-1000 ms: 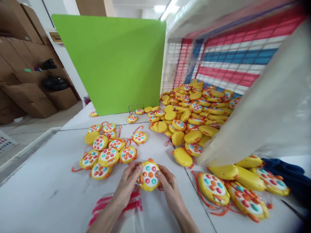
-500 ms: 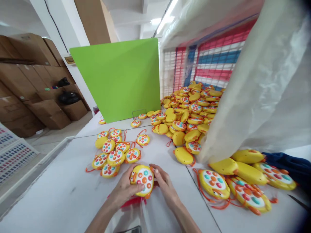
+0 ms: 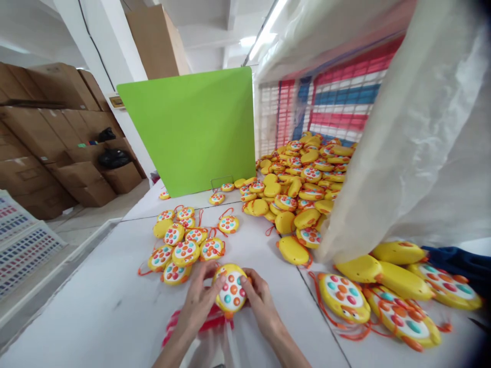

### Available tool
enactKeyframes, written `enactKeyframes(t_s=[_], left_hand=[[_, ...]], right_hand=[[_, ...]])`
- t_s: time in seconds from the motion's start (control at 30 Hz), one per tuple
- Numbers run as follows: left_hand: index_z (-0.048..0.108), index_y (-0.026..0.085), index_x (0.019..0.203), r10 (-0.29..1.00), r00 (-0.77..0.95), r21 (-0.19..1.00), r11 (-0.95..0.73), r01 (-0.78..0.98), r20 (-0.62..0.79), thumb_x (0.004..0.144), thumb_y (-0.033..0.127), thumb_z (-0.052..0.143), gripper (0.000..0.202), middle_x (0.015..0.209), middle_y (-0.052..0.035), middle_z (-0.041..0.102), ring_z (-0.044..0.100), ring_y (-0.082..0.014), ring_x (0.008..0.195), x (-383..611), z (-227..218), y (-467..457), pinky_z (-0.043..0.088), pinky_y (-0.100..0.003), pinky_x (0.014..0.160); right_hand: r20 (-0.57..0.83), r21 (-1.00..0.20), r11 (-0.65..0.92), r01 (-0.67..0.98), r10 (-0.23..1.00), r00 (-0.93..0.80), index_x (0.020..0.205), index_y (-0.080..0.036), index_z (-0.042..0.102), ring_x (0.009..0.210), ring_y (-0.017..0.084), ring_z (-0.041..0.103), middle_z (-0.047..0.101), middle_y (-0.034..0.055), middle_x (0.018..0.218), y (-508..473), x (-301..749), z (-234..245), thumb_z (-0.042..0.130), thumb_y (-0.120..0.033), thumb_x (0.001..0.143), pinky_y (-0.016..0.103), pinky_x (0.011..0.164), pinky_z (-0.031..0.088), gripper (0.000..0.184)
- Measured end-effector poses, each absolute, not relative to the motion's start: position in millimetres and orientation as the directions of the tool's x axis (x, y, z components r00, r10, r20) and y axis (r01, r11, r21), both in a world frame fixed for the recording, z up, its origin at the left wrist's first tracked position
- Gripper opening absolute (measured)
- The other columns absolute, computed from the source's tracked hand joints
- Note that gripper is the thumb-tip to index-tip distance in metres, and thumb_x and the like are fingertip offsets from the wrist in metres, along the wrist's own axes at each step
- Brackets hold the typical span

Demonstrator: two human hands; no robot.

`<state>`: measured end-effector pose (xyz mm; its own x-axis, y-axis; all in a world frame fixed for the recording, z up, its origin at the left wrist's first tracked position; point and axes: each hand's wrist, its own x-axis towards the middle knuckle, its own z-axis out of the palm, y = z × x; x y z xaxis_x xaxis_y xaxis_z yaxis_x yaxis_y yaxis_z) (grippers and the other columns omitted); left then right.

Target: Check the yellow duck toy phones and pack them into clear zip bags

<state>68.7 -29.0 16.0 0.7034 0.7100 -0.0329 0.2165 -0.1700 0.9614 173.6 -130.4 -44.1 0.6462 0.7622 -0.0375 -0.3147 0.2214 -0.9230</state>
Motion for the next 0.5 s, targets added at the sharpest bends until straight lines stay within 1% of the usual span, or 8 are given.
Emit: enactKeyframes(t_s=[0.07,0.13,0.17,0.23,0.27,0.33,0.43,0.5], left_hand=[[0.041,0.015,0.121,0.771,0.636,0.963,-0.147,0.227,-0.032,0.072,0.047,0.06,0.062,0.116,-0.0135,0.054,0.051,-0.0279,0.108,70,13,-36,0.046,-0.037,0.084],[0.035,0.016,0.127,0.757,0.652,0.98,-0.091,0.178,-0.048,0.068,0.044,0.065,0.072,0.116,-0.0134,0.055,0.054,-0.0271,0.105,75,5,-45,0.046,-0.037,0.085],[0.033,0.016,0.128,0.734,0.677,0.989,-0.054,0.136,-0.053,0.067,0.041,0.067,0.074,0.115,-0.0128,0.056,0.055,-0.0263,0.103,77,1,-49,0.047,-0.036,0.086],[0.036,0.017,0.126,0.696,0.716,0.998,0.011,0.06,-0.051,0.067,0.039,0.067,0.07,0.112,-0.0112,0.059,0.057,-0.0249,0.101,81,-6,-51,0.047,-0.034,0.086],[0.038,0.016,0.123,0.693,0.72,0.999,0.024,0.035,-0.042,0.067,0.04,0.067,0.068,0.11,-0.0105,0.06,0.058,-0.0243,0.099,81,-8,-48,0.048,-0.033,0.085],[0.04,0.016,0.121,0.732,0.68,0.999,0.007,0.044,-0.035,0.065,0.042,0.068,0.067,0.107,-0.0094,0.061,0.059,-0.024,0.095,79,-6,-33,0.049,-0.032,0.081],[0.036,0.016,0.126,0.846,0.533,0.971,-0.112,0.211,-0.018,0.066,0.046,0.065,0.073,0.11,-0.0095,0.06,0.059,-0.0253,0.097,71,13,7,0.049,-0.035,0.081],[0.036,0.015,0.126,0.868,0.492,0.896,-0.269,0.354,0.067,0.07,0.045,0.06,0.068,0.113,-0.011,0.057,0.056,-0.0266,0.103,68,28,43,0.045,-0.039,0.088]], right_hand=[[-0.103,-0.871,0.268,-0.411,0.718,0.688,0.095,-0.019,0.054,0.068,0.017,0.059,0.063,0.0033,0.081,-129,172,-48,0.055,-0.055,0.077,0.025,0.053,0.047,0.04],[-0.099,-0.845,0.309,-0.436,0.712,0.695,0.1,-0.02,0.052,0.08,0.02,0.061,0.064,0.0052,0.092,-129,169,-48,0.054,-0.052,0.079,0.028,0.063,0.051,0.038],[-0.073,-0.853,0.312,-0.418,0.722,0.688,0.101,-0.021,0.053,0.085,0.02,0.06,0.064,0.0058,0.097,-130,167,-48,0.054,-0.051,0.08,0.03,0.068,0.051,0.037],[-0.007,-0.906,0.281,-0.316,0.737,0.676,0.101,-0.02,0.055,0.088,0.021,0.059,0.064,0.0065,0.098,-131,165,-48,0.053,-0.051,0.08,0.029,0.072,0.05,0.037],[0.021,-0.937,0.249,-0.245,0.74,0.672,0.1,-0.019,0.057,0.086,0.02,0.059,0.064,0.0066,0.096,-131,165,-48,0.053,-0.052,0.08,0.028,0.071,0.049,0.038],[0.044,-0.978,0.174,-0.119,0.72,0.692,0.096,-0.018,0.06,0.078,0.019,0.059,0.065,0.0065,0.088,-131,166,-53,0.053,-0.054,0.079,0.024,0.063,0.048,0.041],[0.015,-0.99,0.115,-0.076,0.641,0.767,0.091,-0.017,0.062,0.067,0.017,0.058,0.064,0.0061,0.076,-124,168,-65,0.052,-0.062,0.075,0.022,0.052,0.044,0.049],[0.001,-0.99,0.115,-0.083,0.593,0.805,0.087,-0.017,0.063,0.061,0.017,0.057,0.063,0.0054,0.071,-119,167,-73,0.052,-0.066,0.072,0.022,0.047,0.042,0.052]])
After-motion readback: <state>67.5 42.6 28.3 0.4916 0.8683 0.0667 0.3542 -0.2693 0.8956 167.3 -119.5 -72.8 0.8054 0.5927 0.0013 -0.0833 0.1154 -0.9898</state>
